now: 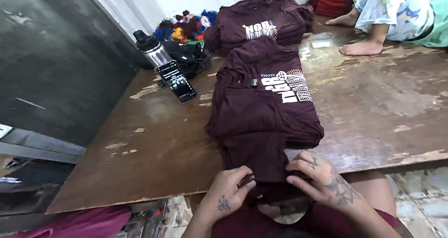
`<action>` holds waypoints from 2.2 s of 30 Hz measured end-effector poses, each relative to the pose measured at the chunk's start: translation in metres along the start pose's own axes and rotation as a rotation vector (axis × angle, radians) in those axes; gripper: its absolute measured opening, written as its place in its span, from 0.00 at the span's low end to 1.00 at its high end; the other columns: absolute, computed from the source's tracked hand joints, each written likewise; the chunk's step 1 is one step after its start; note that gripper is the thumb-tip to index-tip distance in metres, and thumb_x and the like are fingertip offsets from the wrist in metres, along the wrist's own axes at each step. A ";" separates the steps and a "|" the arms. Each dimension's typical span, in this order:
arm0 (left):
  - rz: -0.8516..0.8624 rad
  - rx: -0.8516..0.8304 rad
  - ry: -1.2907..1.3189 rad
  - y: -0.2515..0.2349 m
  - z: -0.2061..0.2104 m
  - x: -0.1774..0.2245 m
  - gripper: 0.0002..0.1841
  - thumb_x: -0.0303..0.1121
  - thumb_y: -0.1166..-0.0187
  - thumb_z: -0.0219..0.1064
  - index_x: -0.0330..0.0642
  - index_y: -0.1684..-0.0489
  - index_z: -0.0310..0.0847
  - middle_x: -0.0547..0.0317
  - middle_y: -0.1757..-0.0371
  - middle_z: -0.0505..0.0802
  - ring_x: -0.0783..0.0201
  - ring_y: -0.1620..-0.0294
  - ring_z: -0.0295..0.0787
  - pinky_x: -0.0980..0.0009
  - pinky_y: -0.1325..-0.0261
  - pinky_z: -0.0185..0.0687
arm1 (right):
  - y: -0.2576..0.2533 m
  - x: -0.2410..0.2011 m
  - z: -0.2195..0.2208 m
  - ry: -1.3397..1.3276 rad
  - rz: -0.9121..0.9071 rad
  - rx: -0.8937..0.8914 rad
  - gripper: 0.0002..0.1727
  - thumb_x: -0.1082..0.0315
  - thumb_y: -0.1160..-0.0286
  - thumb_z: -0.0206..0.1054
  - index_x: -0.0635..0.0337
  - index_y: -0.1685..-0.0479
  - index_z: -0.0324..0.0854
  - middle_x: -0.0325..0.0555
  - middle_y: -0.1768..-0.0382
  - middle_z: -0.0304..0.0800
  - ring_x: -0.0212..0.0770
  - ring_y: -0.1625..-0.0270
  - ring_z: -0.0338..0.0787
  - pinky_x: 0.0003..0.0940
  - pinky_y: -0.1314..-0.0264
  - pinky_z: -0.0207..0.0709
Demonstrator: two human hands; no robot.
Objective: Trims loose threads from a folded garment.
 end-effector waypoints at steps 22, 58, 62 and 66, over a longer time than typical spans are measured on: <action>-0.153 -0.025 0.425 -0.035 0.032 0.000 0.34 0.58 0.12 0.52 0.30 0.31 0.75 0.69 0.73 0.85 0.81 0.77 0.73 0.79 0.71 0.72 | 0.077 0.025 -0.014 -0.161 0.169 -0.068 0.15 0.61 0.14 0.59 0.60 0.63 0.88 0.45 0.68 0.91 0.31 0.63 0.90 0.22 0.56 0.82; 0.262 -0.040 -0.035 -0.025 0.044 0.049 0.16 0.30 0.19 0.60 0.38 0.42 0.91 0.49 0.56 0.95 0.55 0.57 0.94 0.63 0.54 0.89 | 0.051 0.005 -0.002 -0.368 0.050 0.091 0.16 0.60 0.06 0.50 0.60 0.61 0.74 0.50 0.64 0.84 0.42 0.53 0.89 0.37 0.28 0.76; 0.196 -0.047 0.010 -0.023 0.040 0.044 0.17 0.30 0.21 0.61 0.35 0.39 0.89 0.48 0.54 0.94 0.57 0.59 0.93 0.65 0.56 0.89 | 0.054 -0.004 -0.009 -0.344 0.034 0.031 0.17 0.58 0.06 0.50 0.60 0.61 0.74 0.48 0.63 0.82 0.37 0.53 0.88 0.26 0.45 0.83; -0.054 0.095 0.426 -0.027 0.025 0.019 0.22 0.37 0.16 0.62 0.26 0.33 0.79 0.54 0.48 0.91 0.75 0.55 0.87 0.78 0.52 0.85 | 0.058 -0.007 -0.008 -0.326 -0.013 -0.034 0.32 0.40 0.13 0.55 0.56 0.81 0.74 0.42 0.84 0.77 0.36 0.74 0.83 0.31 0.56 0.80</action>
Point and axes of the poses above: each hand's wrist, its own y-axis away from the middle knuckle, its own z-axis out of the palm, x = y × z, the point moved 9 cm from there along -y, towards the middle knuckle
